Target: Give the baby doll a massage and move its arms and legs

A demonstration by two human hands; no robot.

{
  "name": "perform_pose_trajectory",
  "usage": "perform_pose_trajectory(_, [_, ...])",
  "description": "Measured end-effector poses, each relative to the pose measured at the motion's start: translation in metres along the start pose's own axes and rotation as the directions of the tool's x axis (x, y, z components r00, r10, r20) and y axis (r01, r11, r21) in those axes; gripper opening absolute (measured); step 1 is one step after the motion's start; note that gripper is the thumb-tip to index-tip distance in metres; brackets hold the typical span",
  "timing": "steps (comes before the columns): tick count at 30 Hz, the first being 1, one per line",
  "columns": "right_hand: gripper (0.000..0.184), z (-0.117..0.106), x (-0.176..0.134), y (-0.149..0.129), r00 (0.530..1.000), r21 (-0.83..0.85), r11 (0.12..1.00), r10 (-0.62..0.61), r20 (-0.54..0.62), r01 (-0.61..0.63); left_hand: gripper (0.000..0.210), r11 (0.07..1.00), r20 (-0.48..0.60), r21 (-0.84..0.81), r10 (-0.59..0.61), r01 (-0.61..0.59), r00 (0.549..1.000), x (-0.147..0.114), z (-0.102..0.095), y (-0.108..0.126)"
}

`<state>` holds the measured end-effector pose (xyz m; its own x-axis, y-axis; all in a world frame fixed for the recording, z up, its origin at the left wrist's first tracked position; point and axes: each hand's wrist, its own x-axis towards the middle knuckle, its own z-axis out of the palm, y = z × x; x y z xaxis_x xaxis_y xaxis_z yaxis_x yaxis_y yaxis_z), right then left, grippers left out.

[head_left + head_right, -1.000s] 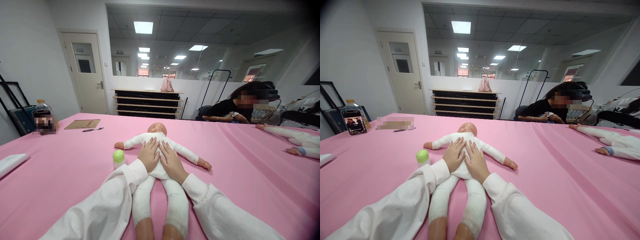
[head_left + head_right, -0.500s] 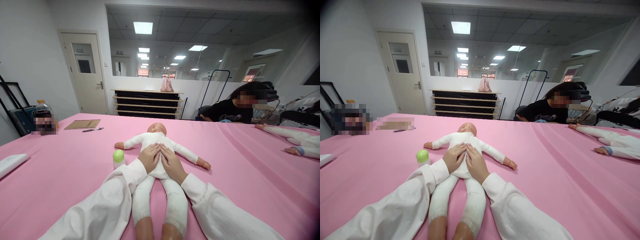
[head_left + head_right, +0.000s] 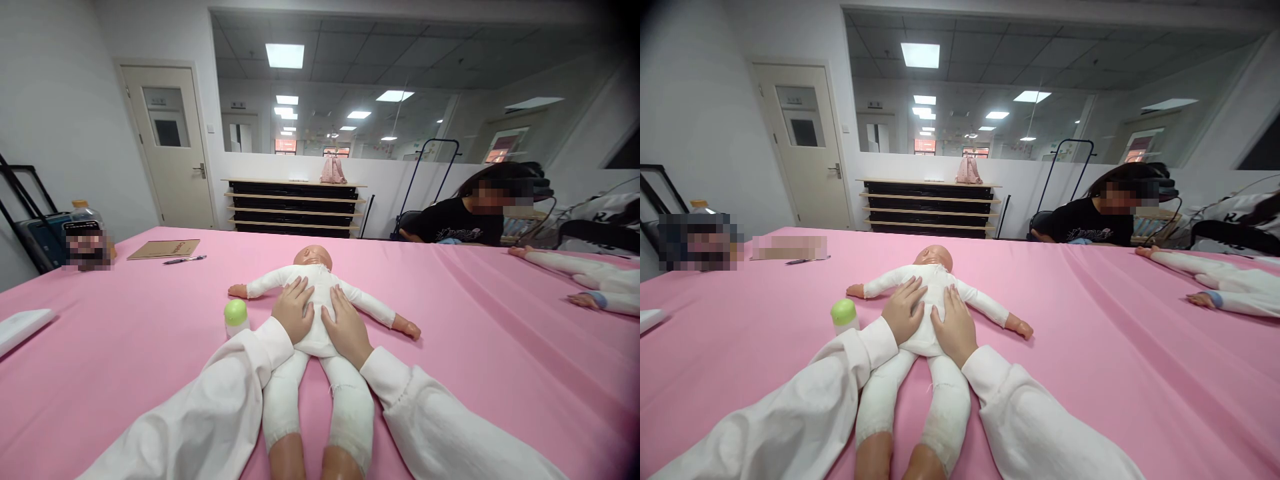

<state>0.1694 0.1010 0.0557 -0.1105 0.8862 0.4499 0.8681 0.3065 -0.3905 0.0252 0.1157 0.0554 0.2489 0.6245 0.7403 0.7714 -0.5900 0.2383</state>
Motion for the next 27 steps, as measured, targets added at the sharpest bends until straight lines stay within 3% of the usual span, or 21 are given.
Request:
perform_pose_trajectory(6, [0.046, -0.002, -0.001, 0.001, 0.985, 0.049, 0.985, -0.161, -0.068, 0.165, 0.024, 0.979, -0.178, -0.063, 0.180, -0.194, 0.967, -0.003, 0.004, -0.003])
perform_pose_trajectory(12, [0.045, -0.001, 0.001, 0.003, 0.972, 0.104, 0.967, -0.233, -0.026, 0.234, 0.024, 0.949, -0.146, -0.157, 0.252, -0.274, 0.957, -0.002, 0.004, -0.003])
perform_pose_trajectory(17, [0.050, -0.002, 0.002, 0.002, 0.980, 0.078, 0.980, -0.188, 0.071, 0.183, 0.030, 0.954, -0.013, -0.208, 0.216, -0.214, 0.976, -0.001, 0.002, -0.001])
perform_pose_trajectory(22, [0.054, -0.002, 0.001, 0.001, 0.993, 0.015, 0.997, -0.078, 0.086, 0.077, 0.038, 0.989, 0.159, -0.123, 0.107, -0.088, 0.981, 0.002, -0.005, 0.003])
perform_pose_trajectory(27, [0.058, 0.002, 0.000, 0.003, 0.999, 0.037, 0.999, 0.026, 0.046, -0.028, 0.038, 0.999, 0.135, -0.040, -0.026, 0.031, 0.991, 0.002, -0.006, 0.003])
